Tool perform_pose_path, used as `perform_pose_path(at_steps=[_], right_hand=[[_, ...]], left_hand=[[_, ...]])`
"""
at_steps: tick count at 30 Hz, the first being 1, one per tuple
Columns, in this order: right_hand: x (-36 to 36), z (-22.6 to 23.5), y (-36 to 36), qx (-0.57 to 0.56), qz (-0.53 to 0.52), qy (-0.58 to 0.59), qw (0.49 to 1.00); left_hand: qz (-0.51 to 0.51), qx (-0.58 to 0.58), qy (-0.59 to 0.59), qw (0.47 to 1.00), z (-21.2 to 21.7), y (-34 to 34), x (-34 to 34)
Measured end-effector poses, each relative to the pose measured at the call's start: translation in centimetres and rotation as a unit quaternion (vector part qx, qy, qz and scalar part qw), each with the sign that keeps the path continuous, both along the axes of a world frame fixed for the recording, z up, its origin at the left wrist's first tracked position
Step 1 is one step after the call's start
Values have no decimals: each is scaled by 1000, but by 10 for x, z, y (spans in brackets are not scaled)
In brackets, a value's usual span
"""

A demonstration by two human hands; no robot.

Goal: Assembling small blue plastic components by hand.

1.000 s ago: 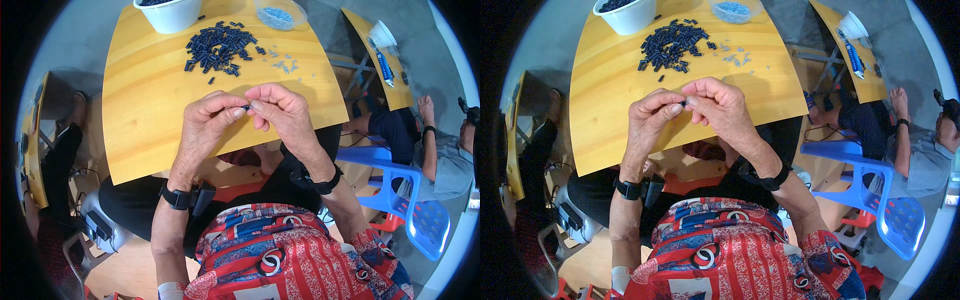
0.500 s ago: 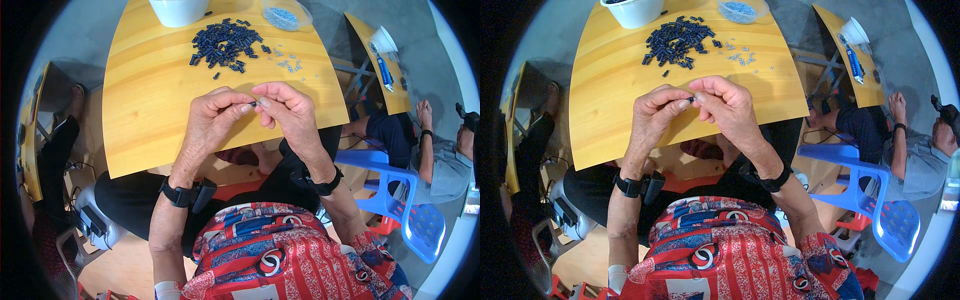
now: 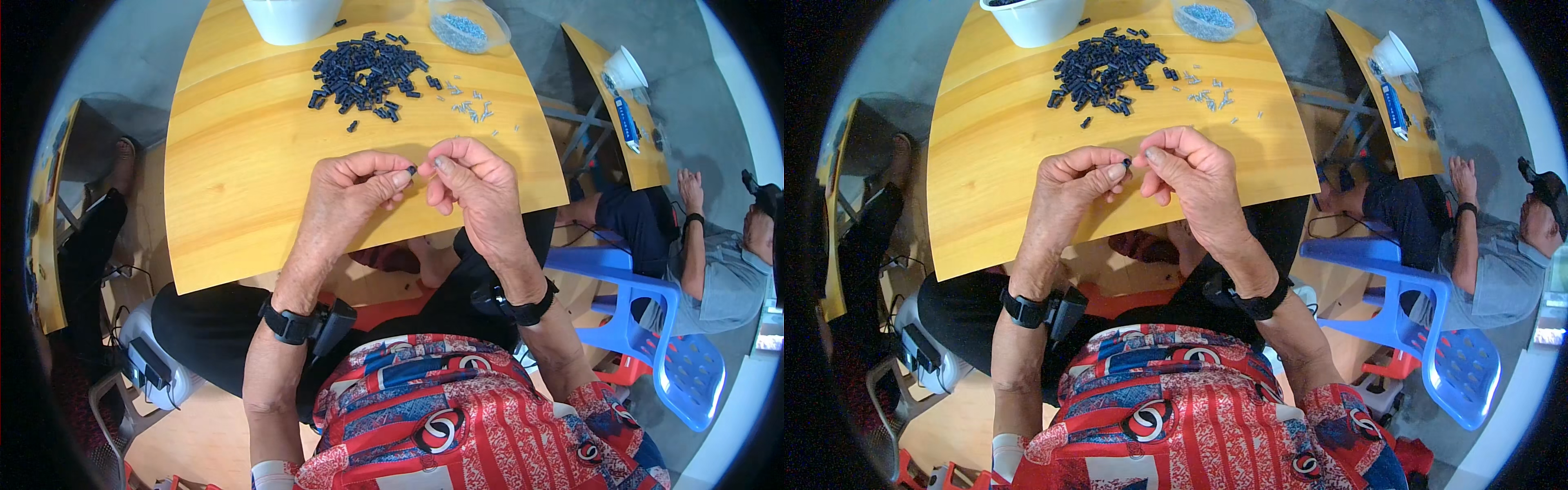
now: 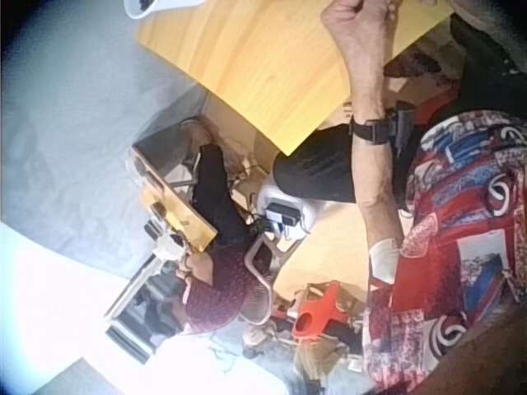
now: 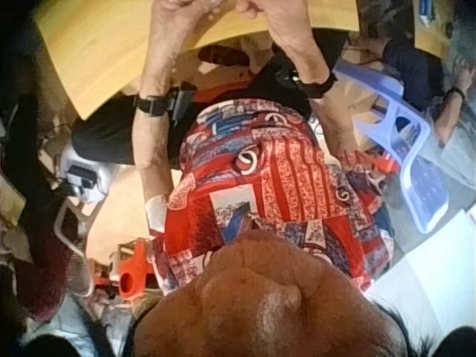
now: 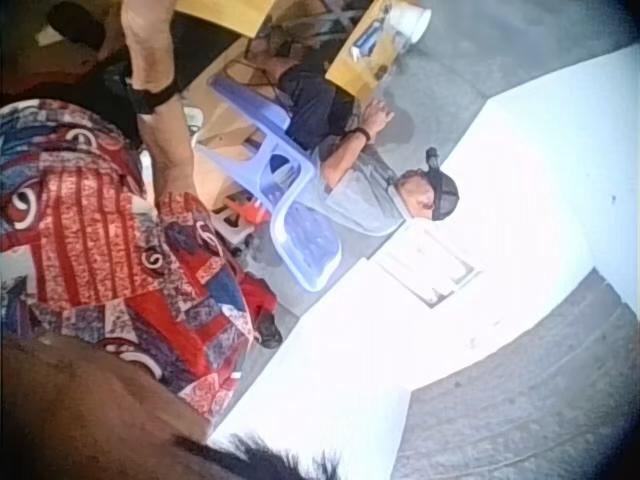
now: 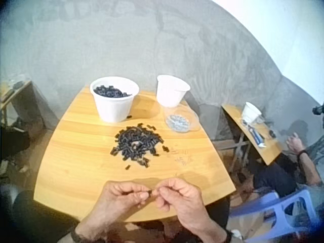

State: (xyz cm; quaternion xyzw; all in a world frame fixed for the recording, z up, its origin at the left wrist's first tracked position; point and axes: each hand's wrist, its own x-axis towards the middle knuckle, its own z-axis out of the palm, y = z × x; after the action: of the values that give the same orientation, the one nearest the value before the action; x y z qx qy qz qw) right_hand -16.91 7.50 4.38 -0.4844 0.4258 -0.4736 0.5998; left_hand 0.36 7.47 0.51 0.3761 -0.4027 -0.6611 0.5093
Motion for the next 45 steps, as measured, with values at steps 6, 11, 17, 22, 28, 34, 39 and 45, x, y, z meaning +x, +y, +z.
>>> perform_pose_path(at_steps=[6, 11, 17, 22, 28, 34, 39, 45], right_hand=[[4, -6, -1, -20, -19, -39, 999], [6, -9, 1, 20, -15, -73, 997], [6, -13, 0, 39, -12, -88, 995], [6, -9, -1, 41, -26, -81, 996], [-2, -7, -3, -32, -17, 28, 999], [3, -3, 0, -169, 10, 221, 960], [5, -1, 2, -146, 2, 274, 951], [4, -3, 0, -189, -3, 340, 921]], left_hand=[[-14, 9, 17, 1000, 0, 0, -2], [-20, 14, 15, 1000, 0, 1, -5], [-24, 20, 17, 999, 1, 1, -7], [-20, 22, 29, 999, -2, 0, -7], [12, 14, -41, 999, -1, 0, -7], [16, -24, -54, 998, -6, 0, -9], [22, -73, -124, 989, -7, -1, -7], [26, -130, -169, 977, -5, 0, -6]])
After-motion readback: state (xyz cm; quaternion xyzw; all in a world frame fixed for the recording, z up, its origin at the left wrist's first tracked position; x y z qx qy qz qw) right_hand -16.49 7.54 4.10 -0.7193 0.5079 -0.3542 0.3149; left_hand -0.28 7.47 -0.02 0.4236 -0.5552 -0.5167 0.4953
